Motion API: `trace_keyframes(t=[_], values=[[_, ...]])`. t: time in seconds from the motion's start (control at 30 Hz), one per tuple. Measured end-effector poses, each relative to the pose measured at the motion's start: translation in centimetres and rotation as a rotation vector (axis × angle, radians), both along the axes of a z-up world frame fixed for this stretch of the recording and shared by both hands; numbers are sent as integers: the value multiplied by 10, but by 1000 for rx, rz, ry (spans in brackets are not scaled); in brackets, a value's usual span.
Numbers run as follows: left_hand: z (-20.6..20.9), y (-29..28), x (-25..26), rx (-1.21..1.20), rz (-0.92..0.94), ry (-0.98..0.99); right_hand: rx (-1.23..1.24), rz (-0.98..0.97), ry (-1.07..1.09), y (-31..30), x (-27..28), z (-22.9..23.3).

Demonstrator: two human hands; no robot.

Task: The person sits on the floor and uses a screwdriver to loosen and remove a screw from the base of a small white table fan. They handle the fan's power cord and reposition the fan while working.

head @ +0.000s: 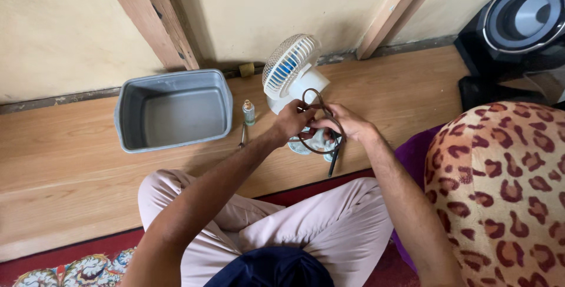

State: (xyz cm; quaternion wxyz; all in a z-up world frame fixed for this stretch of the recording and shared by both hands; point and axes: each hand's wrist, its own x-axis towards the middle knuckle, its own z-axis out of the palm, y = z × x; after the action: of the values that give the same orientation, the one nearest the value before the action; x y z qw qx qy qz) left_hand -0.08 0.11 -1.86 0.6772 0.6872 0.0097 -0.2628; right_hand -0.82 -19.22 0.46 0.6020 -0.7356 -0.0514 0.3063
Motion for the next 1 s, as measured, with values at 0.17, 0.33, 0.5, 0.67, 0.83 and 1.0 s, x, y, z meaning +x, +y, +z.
trace_keyframes(t=[0.17, 0.33, 0.5, 0.67, 0.83, 1.0], values=[[-50, 11, 2, 121, -21, -8, 3, -85, 78, 4, 3, -39], [-84, 20, -10, 241, -57, -21, -74, -106, 116, 6, 1, -65], [-79, 19, -29, 347, -170, 14, -49, -140, 182, 6, 2, -80], [-78, 12, -37, 186, -376, -27, 121, -314, 207, -35, 21, -64], [-97, -13, -37, 70, -600, -181, 220, -608, 192, -92, 50, -48], [-110, -38, -34, 384, -648, -582, 246, -817, 151, -133, 75, -30]])
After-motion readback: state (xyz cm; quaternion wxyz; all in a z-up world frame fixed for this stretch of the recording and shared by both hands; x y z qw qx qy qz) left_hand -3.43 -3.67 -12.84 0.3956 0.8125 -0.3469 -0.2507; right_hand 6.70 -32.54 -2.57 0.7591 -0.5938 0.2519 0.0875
